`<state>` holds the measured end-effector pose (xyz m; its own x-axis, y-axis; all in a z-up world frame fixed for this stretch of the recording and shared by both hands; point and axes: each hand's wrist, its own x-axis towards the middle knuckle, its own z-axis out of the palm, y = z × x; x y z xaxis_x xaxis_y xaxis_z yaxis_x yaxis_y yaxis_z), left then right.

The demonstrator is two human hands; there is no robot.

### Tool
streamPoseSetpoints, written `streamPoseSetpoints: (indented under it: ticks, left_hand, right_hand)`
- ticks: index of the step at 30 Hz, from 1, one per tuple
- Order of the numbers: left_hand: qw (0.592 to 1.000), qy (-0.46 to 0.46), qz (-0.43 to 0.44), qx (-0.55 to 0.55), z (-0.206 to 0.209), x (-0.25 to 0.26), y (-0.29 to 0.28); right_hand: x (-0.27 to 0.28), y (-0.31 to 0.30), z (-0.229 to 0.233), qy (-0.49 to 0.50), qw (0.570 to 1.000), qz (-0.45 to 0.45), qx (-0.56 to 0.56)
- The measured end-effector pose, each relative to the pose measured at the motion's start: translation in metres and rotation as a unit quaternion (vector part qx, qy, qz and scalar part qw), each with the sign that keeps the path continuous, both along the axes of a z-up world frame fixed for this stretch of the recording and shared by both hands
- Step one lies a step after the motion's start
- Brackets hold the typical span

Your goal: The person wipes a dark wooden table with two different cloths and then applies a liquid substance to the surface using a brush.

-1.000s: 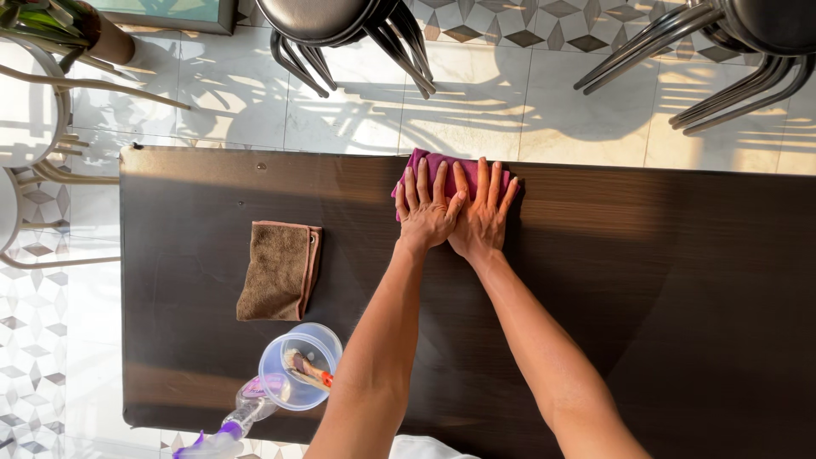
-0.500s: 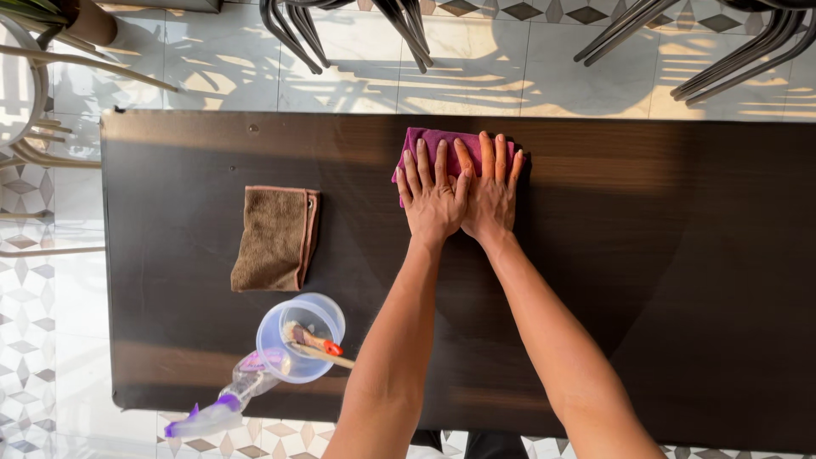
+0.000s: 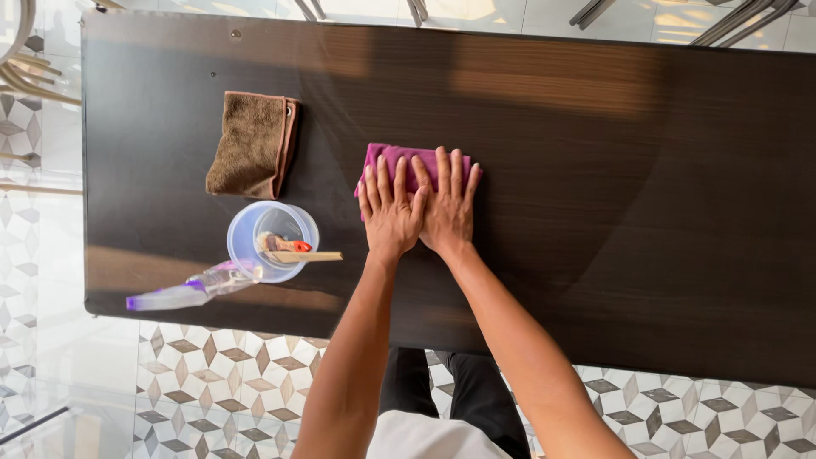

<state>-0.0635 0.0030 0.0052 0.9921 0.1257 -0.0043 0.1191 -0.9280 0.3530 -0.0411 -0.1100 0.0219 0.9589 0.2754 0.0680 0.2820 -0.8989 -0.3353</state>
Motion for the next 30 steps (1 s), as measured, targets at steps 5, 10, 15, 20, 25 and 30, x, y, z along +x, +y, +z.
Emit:
streamPoseSetpoints:
  ticks: [5,10,15,20,25,30]
  left_hand:
    - [0.998,0.044,0.040,-0.003,0.002,-0.057,-0.027]
    - [0.998,0.068,-0.008,0.001,-0.002,-0.092,-0.077]
    - [0.982,0.178,-0.057,-0.032,0.004,-0.085,-0.146]
    - [0.960,0.259,-0.091,-0.058,0.007,-0.052,-0.191]
    - [0.955,0.259,-0.120,-0.083,-0.006,-0.002,-0.217]
    - [0.953,0.258,-0.138,-0.076,-0.025,0.046,-0.240]
  right_hand:
    - [-0.045,-0.027,0.016,0.008,0.998,0.055,0.025]
    - [-0.080,-0.085,0.021,0.023,0.999,0.035,0.025]
    - [-0.095,-0.150,0.023,0.053,0.998,-0.020,0.004]
    - [-0.076,-0.194,0.018,0.056,0.997,-0.052,0.010]
    - [-0.033,-0.219,0.015,0.037,0.996,-0.078,0.000]
    - [0.014,-0.242,0.009,0.036,0.994,-0.098,0.025]
